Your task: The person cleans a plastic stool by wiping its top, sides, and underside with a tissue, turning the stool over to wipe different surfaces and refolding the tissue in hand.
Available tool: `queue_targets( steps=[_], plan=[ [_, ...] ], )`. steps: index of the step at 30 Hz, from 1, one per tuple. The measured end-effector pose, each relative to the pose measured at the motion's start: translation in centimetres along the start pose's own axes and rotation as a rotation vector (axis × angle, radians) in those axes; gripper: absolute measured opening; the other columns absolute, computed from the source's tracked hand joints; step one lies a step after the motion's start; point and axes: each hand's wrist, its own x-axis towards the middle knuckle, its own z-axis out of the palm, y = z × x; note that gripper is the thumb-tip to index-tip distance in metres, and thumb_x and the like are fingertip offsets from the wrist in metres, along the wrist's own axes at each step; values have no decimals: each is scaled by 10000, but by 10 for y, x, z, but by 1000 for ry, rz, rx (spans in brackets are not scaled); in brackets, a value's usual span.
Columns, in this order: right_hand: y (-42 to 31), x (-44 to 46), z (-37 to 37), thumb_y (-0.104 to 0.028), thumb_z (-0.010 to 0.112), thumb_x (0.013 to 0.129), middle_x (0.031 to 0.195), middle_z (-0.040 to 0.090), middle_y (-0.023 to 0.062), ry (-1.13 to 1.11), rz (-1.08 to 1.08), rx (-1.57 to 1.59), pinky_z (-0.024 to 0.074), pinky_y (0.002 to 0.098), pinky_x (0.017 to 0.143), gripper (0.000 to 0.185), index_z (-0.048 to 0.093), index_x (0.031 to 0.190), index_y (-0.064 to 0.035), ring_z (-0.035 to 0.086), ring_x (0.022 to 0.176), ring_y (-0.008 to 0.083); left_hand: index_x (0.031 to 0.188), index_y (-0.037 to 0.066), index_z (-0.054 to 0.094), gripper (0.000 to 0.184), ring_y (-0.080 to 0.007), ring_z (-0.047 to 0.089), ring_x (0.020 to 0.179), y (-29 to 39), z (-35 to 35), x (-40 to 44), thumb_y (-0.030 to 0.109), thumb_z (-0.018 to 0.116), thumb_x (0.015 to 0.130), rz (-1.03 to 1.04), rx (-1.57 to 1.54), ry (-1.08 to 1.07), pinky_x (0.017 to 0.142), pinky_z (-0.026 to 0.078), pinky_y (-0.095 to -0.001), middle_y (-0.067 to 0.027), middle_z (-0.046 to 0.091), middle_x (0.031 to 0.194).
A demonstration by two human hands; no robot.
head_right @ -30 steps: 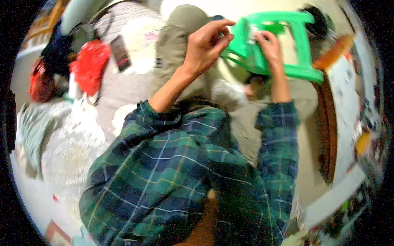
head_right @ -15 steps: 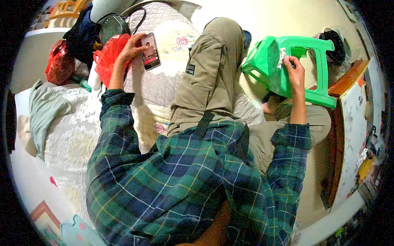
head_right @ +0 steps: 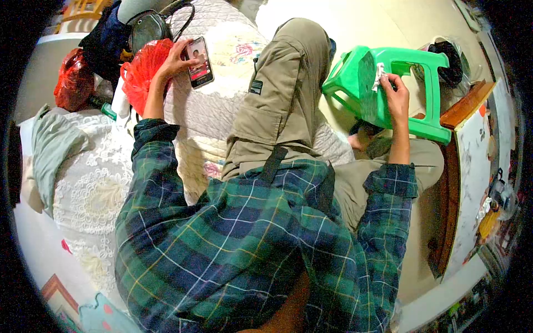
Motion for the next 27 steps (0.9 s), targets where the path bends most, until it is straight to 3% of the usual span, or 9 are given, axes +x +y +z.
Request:
queue_targets(
  steps=[2,4,7,20,21,22,24,26,27],
  plan=[
    [0,-1,0,-215,624,882,847,604,-18,-4,4,9,408,199,713,215,630,977,-22,509,778,61,1296,103,487,610,-249,501,1146,-12,6,2,281,716,759,40,-55,64,984,384,-309,-110,545,1202],
    [-2,-2,0,-220,621,884,846,602,-19,-5,7,21,409,203,716,219,629,974,-21,510,779,64,1238,71,540,383,-202,487,1159,-16,4,4,225,576,889,-63,-396,2,1001,351,-287,-92,531,1241],
    [-2,-7,-1,-225,616,886,846,603,-20,-13,-13,13,410,208,719,218,628,969,-24,510,779,66,1222,55,556,319,-175,502,1134,-20,2,5,198,473,949,-254,-696,-27,983,356,-269,-71,563,1211],
    [1,-3,-2,-247,631,871,861,619,-5,16,9,-42,419,224,762,232,637,961,-33,520,806,74,1220,5,543,335,-181,517,1121,-19,0,-2,189,438,961,-194,-739,41,968,372,-270,-81,572,1212],
    [0,-3,-1,-245,631,869,861,624,1,23,4,-56,425,230,771,233,638,961,-30,527,812,80,1202,28,558,311,-193,545,1065,-12,-2,-1,175,452,948,-168,-466,178,924,405,-282,-93,595,1163],
    [0,-2,1,-245,631,869,861,624,1,28,8,-60,425,230,771,233,638,961,-30,527,812,80,1183,51,573,291,-204,572,1008,7,-8,1,161,467,936,-136,-193,306,880,438,-293,-105,617,1115],
    [-2,1,-1,-240,642,855,872,636,13,20,-59,-114,436,242,792,240,640,967,-28,548,840,93,1172,61,581,284,-195,602,911,63,-14,13,77,534,893,102,-244,558,804,481,-299,-110,618,1068],
    [-6,4,-1,-251,654,839,882,647,30,5,-50,-166,450,257,798,256,646,966,-28,567,859,109,1187,59,570,309,-156,604,887,171,-22,13,62,556,879,35,-662,397,766,499,-266,-94,609,1067],
    [-14,3,2,-266,658,831,893,656,44,29,-29,-181,459,267,785,273,652,966,-28,578,848,118,1197,66,563,328,-146,603,878,215,-12,11,53,567,870,154,-807,252,758,505,-256,-82,608,1061]
  ],
)
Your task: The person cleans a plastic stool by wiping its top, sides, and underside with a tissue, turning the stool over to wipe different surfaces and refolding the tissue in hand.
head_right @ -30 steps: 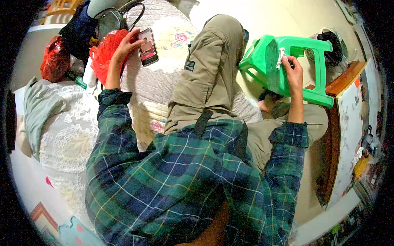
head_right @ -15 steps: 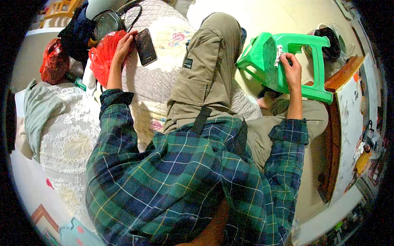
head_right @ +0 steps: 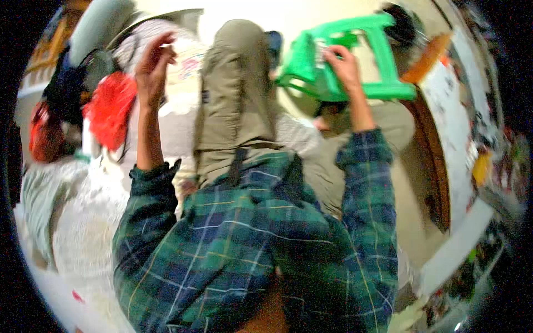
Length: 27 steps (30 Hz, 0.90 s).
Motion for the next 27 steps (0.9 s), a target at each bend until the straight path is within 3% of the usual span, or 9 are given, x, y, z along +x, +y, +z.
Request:
queue_targets(
  steps=[3,7,9,11,13,19,23,25,27],
  plan=[
    [5,12,1,-271,686,799,889,667,62,-30,-6,17,467,275,770,289,662,966,-36,596,826,132,1236,105,541,374,-164,592,946,51,114,3,85,593,866,135,-78,-382,759,501,-258,-89,583,1128],
    [7,20,-6,-241,704,774,920,665,64,-101,80,41,464,274,775,304,657,997,-40,598,862,143,1168,117,566,368,-380,568,994,14,254,9,102,641,808,220,80,-268,810,502,-422,-176,478,1227],
    [8,25,-10,-186,691,770,1047,629,89,-174,-40,130,459,286,808,362,602,1093,-47,575,941,163,1122,102,588,337,-399,566,978,-3,283,7,76,647,792,182,49,-161,812,489,-436,-178,513,1177],
    [-12,18,-21,-153,666,785,1198,527,137,-177,270,342,443,340,875,541,416,1259,-79,521,1065,227,1044,71,622,267,-341,614,902,-12,290,9,55,653,779,108,-15,-110,767,510,-401,-181,562,1077],
    [-30,13,-30,-326,605,874,1252,490,87,-221,425,459,429,309,845,577,345,1341,-110,503,1007,155,957,27,641,188,-286,643,799,-18,291,8,41,657,770,14,-69,-28,713,525,-365,-162,591,994],
    [-7,31,-14,-683,268,882,1416,339,166,-429,440,567,367,416,1001,849,192,1438,-47,427,1221,270,800,4,629,90,-239,625,675,-31,297,33,45,676,734,48,3,173,608,501,-334,-125,609,785],
    [-22,29,-18,-690,221,880,1473,228,184,-455,448,750,338,415,1034,870,168,1440,-27,329,1305,314,865,33,650,106,-236,626,601,-9,298,51,104,650,785,150,-65,240,582,510,-341,-121,643,747],
    [-37,25,-14,-664,304,887,1437,327,162,-327,511,706,291,428,1061,818,223,1433,-60,347,1304,261,918,47,616,163,-284,597,797,8,291,52,203,601,874,34,26,-64,744,464,-394,-162,602,880],
    [-31,32,-10,-577,344,922,1454,276,197,-214,652,765,185,485,1090,698,332,1395,-65,193,1361,382,880,47,614,126,-337,576,840,9,296,57,71,670,770,-2,10,-84,743,465,-405,-169,585,873]
  ],
)
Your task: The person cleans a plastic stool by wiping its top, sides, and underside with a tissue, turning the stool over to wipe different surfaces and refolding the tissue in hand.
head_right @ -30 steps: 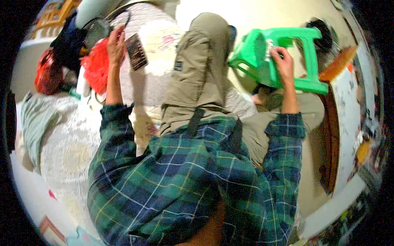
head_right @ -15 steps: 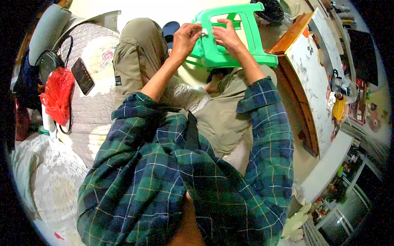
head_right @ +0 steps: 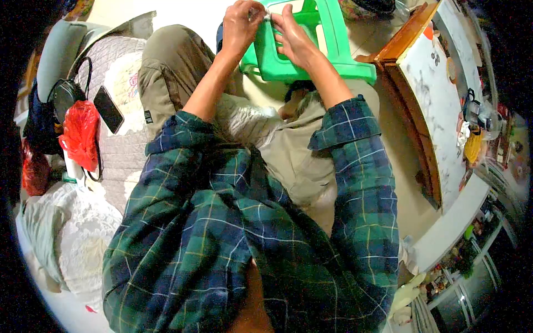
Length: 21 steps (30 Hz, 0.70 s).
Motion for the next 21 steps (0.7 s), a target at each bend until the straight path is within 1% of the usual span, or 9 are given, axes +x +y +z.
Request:
queue_targets(
  steps=[1,3,8,10,13,16,17,19,21],
  plan=[
    [1,1,-1,-577,344,922,1454,276,197,0,7,6,185,485,1090,698,332,1395,-65,193,1361,382,873,41,612,127,-343,568,861,-16,8,4,69,665,762,109,133,77,739,466,-413,-168,583,889],
    [0,3,-5,-723,77,843,1533,-44,122,-217,-2,-106,-33,499,1103,883,50,1471,-103,-107,1393,343,862,35,613,120,-361,541,907,-22,15,6,53,647,748,207,218,180,731,467,-434,-173,574,918],
    [-3,-4,3,-701,148,869,1526,63,155,-162,-35,-76,23,489,1113,854,138,1464,-88,-6,1397,354,842,12,602,84,-375,546,825,-12,14,15,38,602,763,237,240,169,710,466,-445,-185,573,895],
    [2,0,1,-694,155,875,1522,104,155,-125,-33,-72,47,467,1120,852,158,1459,-74,43,1399,343,813,0,581,56,-376,550,788,-10,10,17,36,565,773,243,224,31,675,461,-448,-199,568,842],
    [13,20,-4,-657,183,901,1463,286,145,-231,-160,124,164,363,1111,851,229,1421,15,262,1339,261,763,11,549,52,-372,548,716,1,6,-1,60,563,774,297,250,-20,603,440,-445,-197,554,755],
    [21,31,-7,-661,186,897,1488,221,157,-374,-204,173,133,379,1124,861,204,1426,18,200,1369,282,781,16,535,65,-369,556,683,-7,4,3,72,568,785,324,197,-73,571,443,-442,-203,555,740],
    [11,9,5,-668,188,890,1505,147,175,-189,-167,67,101,389,1134,881,176,1428,29,134,1390,296,782,13,531,64,-377,556,685,-21,11,17,69,564,786,294,296,-2,575,445,-445,-209,554,734],
    [12,7,5,-672,188,887,1507,119,186,-164,-150,75,89,392,1136,891,167,1427,37,110,1395,299,768,3,515,64,-412,544,699,-20,10,35,53,548,791,153,306,18,606,447,-468,-231,547,730],
    [16,16,-2,-678,193,882,1501,96,219,-165,-158,127,88,400,1137,914,146,1422,57,91,1398,306,764,5,513,59,-414,542,697,-19,15,35,47,545,790,198,340,22,609,445,-474,-233,547,730]
  ],
)
